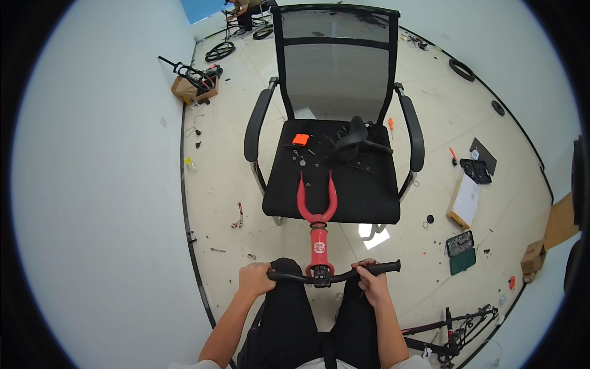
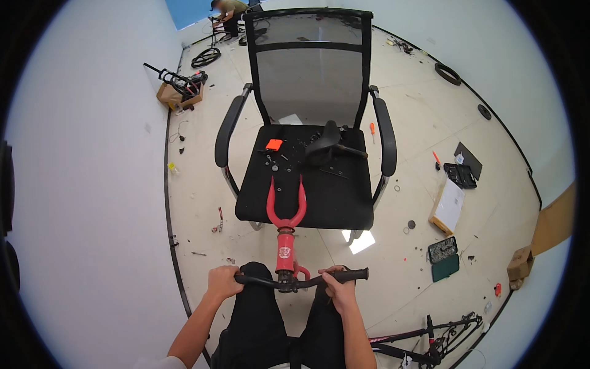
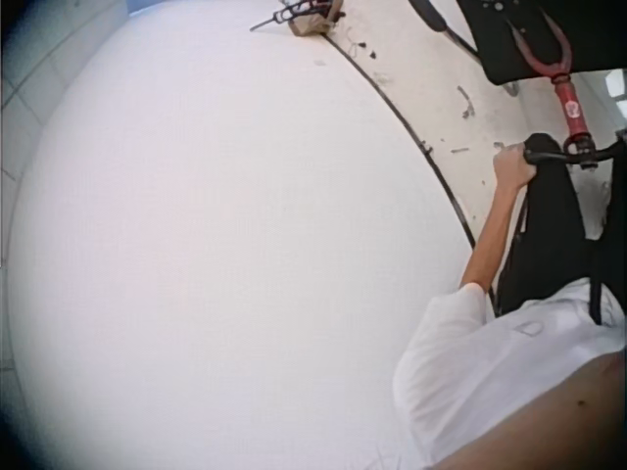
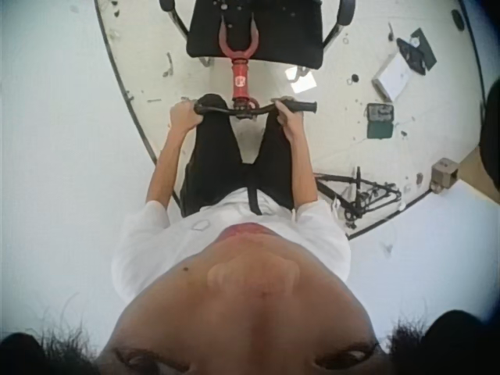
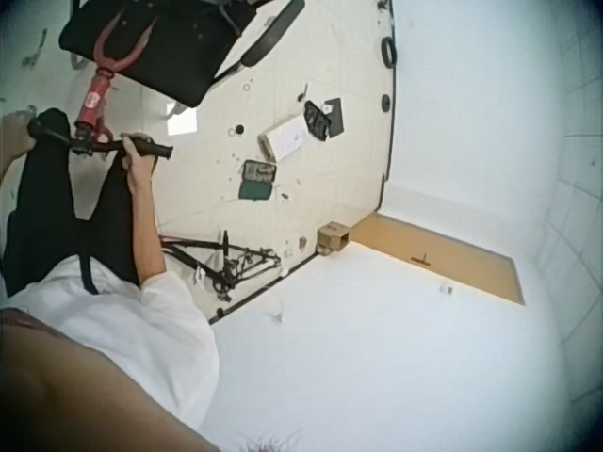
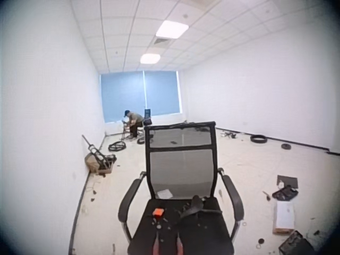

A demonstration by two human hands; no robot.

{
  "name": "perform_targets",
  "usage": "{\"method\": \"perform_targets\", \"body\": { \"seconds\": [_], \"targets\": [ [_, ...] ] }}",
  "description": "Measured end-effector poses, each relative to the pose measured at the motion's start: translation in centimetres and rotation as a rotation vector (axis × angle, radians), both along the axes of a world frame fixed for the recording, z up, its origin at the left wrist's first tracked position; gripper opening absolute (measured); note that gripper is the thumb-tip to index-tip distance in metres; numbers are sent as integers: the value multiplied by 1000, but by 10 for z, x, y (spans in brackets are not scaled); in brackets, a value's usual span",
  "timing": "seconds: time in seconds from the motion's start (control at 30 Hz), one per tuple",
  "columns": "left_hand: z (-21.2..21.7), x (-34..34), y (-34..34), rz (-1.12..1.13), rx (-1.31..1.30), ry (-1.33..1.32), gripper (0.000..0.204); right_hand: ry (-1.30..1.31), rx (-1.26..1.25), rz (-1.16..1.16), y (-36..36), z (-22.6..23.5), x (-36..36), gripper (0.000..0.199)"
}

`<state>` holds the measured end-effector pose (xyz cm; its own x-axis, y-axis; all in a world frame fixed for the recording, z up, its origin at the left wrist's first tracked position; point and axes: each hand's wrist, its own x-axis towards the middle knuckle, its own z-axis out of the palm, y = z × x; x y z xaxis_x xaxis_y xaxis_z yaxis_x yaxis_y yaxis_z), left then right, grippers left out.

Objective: The person assembles a bicycle handlebar by tightening bolts on the stem and attaching a red fork. They use an Allen key to secure the components and adjust the handlebar position.

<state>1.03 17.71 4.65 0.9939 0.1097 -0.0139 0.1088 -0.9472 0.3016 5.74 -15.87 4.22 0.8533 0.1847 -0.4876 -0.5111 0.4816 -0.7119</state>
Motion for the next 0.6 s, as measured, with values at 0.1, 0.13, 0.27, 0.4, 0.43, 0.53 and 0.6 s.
{"method": "perform_targets", "body": {
  "seconds": [0.1,0.13,0.27,0.4,0.43,0.53,0.6],
  "targets": [
    [16,-3,-1,52,-38,84,16,56,-108,-22,-18,3,-20,22],
    [16,-7,3,39,-62,76,21,84,-141,-31,-27,3,-31,23],
    [29,-20,4,66,-110,128,40,212,-295,-293,-74,25,-67,13],
    [43,-31,-6,65,-102,-124,50,-16,-577,-331,-106,64,-42,10],
    [51,-28,-14,81,-133,-141,51,-124,-660,-287,-101,78,-28,10],
    [57,-30,-31,102,-222,-359,45,-489,-898,-63,-68,88,42,14],
    [65,-36,-47,77,-339,-439,33,-679,-1124,103,-25,95,95,20]
  ]
}}
